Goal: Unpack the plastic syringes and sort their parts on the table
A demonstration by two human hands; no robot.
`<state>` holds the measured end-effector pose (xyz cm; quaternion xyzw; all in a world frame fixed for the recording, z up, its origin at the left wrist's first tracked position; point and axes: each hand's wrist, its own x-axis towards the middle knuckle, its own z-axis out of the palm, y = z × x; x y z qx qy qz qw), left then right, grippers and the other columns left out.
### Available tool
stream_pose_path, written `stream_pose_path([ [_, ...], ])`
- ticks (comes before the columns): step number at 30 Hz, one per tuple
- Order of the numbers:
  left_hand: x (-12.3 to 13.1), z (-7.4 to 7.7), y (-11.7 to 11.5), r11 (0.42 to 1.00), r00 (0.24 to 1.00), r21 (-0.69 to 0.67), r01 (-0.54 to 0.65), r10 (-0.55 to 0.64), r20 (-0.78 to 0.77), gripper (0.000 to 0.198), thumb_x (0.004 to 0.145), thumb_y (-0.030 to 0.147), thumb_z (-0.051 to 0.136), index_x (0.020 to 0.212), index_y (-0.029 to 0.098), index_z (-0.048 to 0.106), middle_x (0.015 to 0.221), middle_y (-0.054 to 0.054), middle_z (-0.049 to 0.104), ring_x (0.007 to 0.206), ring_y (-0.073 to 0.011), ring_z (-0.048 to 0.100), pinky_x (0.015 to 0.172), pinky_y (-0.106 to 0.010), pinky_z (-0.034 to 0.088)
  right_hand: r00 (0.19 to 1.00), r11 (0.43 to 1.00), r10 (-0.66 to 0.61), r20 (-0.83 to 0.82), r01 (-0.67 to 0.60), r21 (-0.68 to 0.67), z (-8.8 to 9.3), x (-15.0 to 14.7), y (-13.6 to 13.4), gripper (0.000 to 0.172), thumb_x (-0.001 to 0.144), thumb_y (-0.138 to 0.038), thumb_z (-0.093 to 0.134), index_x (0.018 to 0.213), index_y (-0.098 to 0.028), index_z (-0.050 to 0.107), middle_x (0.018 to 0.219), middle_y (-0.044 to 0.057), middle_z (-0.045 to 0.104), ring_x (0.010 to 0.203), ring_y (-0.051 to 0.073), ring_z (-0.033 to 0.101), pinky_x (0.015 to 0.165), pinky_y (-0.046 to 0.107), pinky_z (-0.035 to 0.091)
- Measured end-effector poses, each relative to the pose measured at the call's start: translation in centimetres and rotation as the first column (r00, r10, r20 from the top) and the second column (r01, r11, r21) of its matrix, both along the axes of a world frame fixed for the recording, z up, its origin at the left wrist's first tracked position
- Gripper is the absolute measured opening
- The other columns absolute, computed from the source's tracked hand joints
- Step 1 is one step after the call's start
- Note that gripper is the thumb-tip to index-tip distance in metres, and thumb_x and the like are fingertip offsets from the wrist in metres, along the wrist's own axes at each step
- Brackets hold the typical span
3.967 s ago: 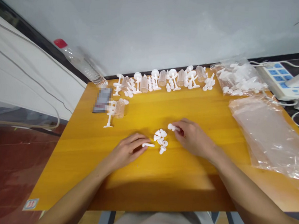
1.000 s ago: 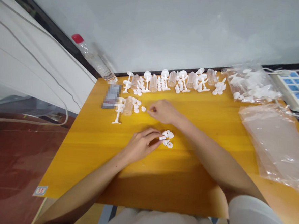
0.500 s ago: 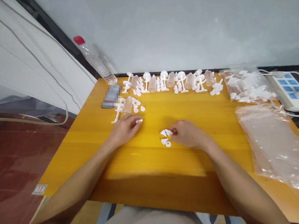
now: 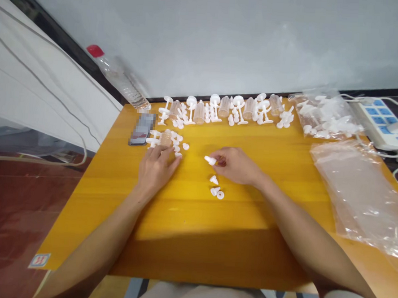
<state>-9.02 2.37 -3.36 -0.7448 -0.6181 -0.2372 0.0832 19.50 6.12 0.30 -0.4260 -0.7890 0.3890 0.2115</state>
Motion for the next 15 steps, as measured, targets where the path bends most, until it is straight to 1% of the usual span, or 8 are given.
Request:
stream_pose_path([
  [2,0.9,0.7,-1.0,1.0,0.988,-0.015,0.011,-0.009,0.153,0.036,0.097,0.042,0.064,0.122,0.018,0.072,0.113,-0.015,0.074,0.1,-0.0271,0.07,0.089,-0.04,0.056,0.993,0.998,0.052,-0.108,-0.057,-0.041,-0.5,-0.6,0.1,0.027,0.09,-0.032,0.066,0.11,-0.018,0.076,0.101,0.005,0.077,0.084,0.017,0.071,0.079,0.027,0.054],
  [3,1.6,1.0,-1.6,0.997,0.964,-0.058,0.05,-0.033,0.265,0.039,0.096,0.044,0.065,0.125,0.02,0.071,0.111,-0.012,0.075,0.093,-0.0232,0.071,0.084,-0.037,0.057,0.985,0.994,0.085,-0.15,-0.093,-0.049,-0.7,-1.0,0.0,0.026,0.09,-0.031,0.066,0.111,-0.018,0.076,0.102,0.005,0.077,0.085,0.017,0.07,0.081,0.028,0.054],
  [6,3.3,1.7,-2.7,0.944,0.793,-0.232,0.237,-0.05,0.608,0.037,0.093,0.047,0.068,0.12,0.022,0.073,0.097,-0.004,0.078,0.074,-0.0156,0.071,0.071,-0.029,0.059,0.97,0.985,0.172,-0.172,-0.174,0.005,-1.0,-2.4,-0.2,0.022,0.09,-0.026,0.065,0.109,-0.018,0.074,0.102,0.005,0.076,0.086,0.016,0.069,0.083,0.027,0.052],
  [8,3.8,1.9,-2.5,0.901,0.681,-0.293,0.321,-0.005,0.732,0.033,0.092,0.048,0.068,0.109,0.02,0.077,0.094,-0.004,0.08,0.077,-0.0168,0.073,0.072,-0.029,0.061,0.971,0.982,0.186,-0.147,-0.179,0.058,-1.0,-3.4,-0.1,0.02,0.091,-0.023,0.064,0.107,-0.018,0.075,0.1,0.005,0.076,0.087,0.016,0.068,0.083,0.026,0.051],
  [9,3.7,2.0,-2.2,0.892,0.655,-0.304,0.335,0.012,0.756,0.032,0.092,0.048,0.068,0.103,0.019,0.078,0.093,-0.005,0.08,0.08,-0.018,0.074,0.074,-0.029,0.061,0.974,0.983,0.179,-0.139,-0.17,0.07,-1.0,-3.9,0.0,0.019,0.091,-0.021,0.064,0.106,-0.018,0.075,0.1,0.005,0.076,0.087,0.016,0.068,0.084,0.026,0.05],
  [11,2.9,2.1,-1.1,0.896,0.677,-0.312,0.316,0.018,0.736,0.031,0.091,0.047,0.069,0.099,0.019,0.079,0.092,-0.005,0.08,0.079,-0.0186,0.074,0.074,-0.03,0.06,0.981,0.988,0.146,-0.131,-0.137,0.073,-1.1,-4.8,0.6,0.019,0.091,-0.019,0.064,0.106,-0.017,0.076,0.101,0.006,0.076,0.089,0.016,0.069,0.084,0.026,0.049],
  [13,1.8,2.2,0.3,0.92,0.786,-0.302,0.248,-0.009,0.618,0.029,0.092,0.045,0.068,0.1,0.02,0.079,0.09,-0.005,0.079,0.075,-0.018,0.071,0.072,-0.03,0.058,0.99,0.994,0.097,-0.104,-0.091,0.067,-1.3,-5.1,1.1,0.019,0.088,-0.019,0.067,0.105,-0.017,0.076,0.102,0.005,0.076,0.089,0.017,0.069,0.084,0.025,0.049],
  [15,0.7,2.2,1.6,0.947,0.903,-0.262,0.183,-0.057,0.426,0.024,0.093,0.039,0.066,0.1,0.02,0.08,0.093,-0.006,0.079,0.079,-0.019,0.071,0.077,-0.032,0.057,0.997,0.997,0.049,-0.052,-0.046,0.06,-1.5,-5.0,1.5,0.019,0.087,-0.018,0.067,0.104,-0.017,0.076,0.097,0.004,0.077,0.086,0.017,0.069,0.081,0.025,0.049],
])
